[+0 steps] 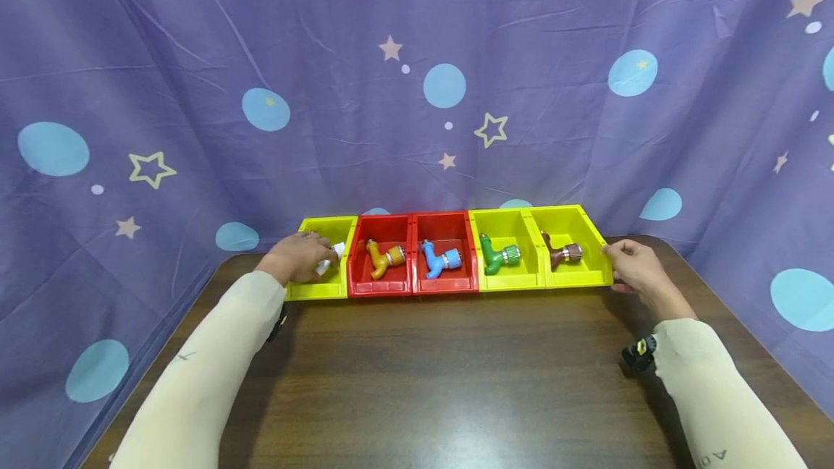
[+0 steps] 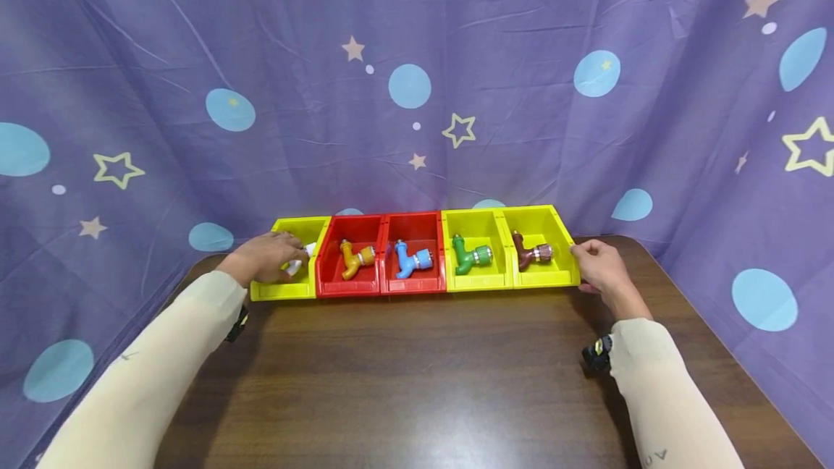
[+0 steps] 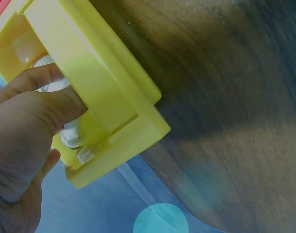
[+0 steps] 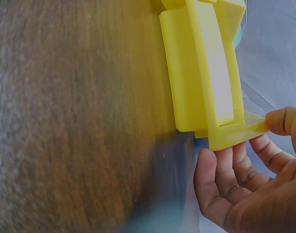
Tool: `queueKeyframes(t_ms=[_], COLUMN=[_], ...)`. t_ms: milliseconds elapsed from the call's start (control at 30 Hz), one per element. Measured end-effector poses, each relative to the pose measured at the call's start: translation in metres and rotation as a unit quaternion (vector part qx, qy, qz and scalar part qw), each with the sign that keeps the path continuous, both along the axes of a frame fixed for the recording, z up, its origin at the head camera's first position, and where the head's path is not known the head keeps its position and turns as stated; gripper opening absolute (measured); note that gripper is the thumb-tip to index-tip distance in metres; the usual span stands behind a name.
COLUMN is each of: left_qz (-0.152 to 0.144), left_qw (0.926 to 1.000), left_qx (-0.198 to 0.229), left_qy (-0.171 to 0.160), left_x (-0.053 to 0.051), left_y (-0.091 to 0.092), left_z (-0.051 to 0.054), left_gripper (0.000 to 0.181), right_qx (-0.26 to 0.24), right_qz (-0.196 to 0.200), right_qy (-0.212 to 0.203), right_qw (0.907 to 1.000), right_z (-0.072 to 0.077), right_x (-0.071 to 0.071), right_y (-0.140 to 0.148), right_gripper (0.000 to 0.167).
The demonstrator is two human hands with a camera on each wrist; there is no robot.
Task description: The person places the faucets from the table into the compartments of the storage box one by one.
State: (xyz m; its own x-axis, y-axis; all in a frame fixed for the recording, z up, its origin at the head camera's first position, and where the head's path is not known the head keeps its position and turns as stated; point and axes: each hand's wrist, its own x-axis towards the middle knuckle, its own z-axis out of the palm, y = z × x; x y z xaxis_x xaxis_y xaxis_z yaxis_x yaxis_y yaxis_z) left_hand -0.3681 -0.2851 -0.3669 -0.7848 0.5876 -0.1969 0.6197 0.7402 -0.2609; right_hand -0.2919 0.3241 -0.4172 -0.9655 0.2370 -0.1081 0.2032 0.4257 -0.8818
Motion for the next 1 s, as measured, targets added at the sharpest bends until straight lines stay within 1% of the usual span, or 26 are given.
queueKeyframes(t_ms=[233, 367, 700, 800, 1000], left_qz=[0.006, 0.013, 0.025, 0.021, 0.023], left_qw=[0.9999, 0.9999, 0.9996, 0.9997, 0.9997], left_qx=[0.008, 0.009, 0.001, 0.002, 0.006], left_qy=[-0.004, -0.005, -0.011, -0.01, -0.009], left_x=[0.0026, 0.003, 0.0005, 0.0003, 0.0039], left_y=[0.0014, 0.0027, 0.0015, 0.0012, 0.0018], left_z=[-0.0033, -0.0026, -0.0039, -0.0043, -0.0023], left_gripper=[0.029, 0.031, 0.029, 0.029, 0.026], right_qx=[-0.005, -0.004, 0.003, 0.003, 0.004], right_qz=[0.0, -0.002, 0.002, 0.002, 0.001], right_qy=[0.002, 0.002, 0.001, 0.0, -0.004], right_qw=[1.0, 1.0, 1.0, 1.0, 1.0], right_z=[-0.0006, 0.0, 0.0003, 0.0001, 0.0009], right_x=[0.0003, 0.0002, 0.001, 0.0007, 0.0001], right_y=[-0.0015, -0.0005, -0.0008, -0.0007, -0.0007], right_gripper=[0.043, 0.043, 0.046, 0.046, 0.046])
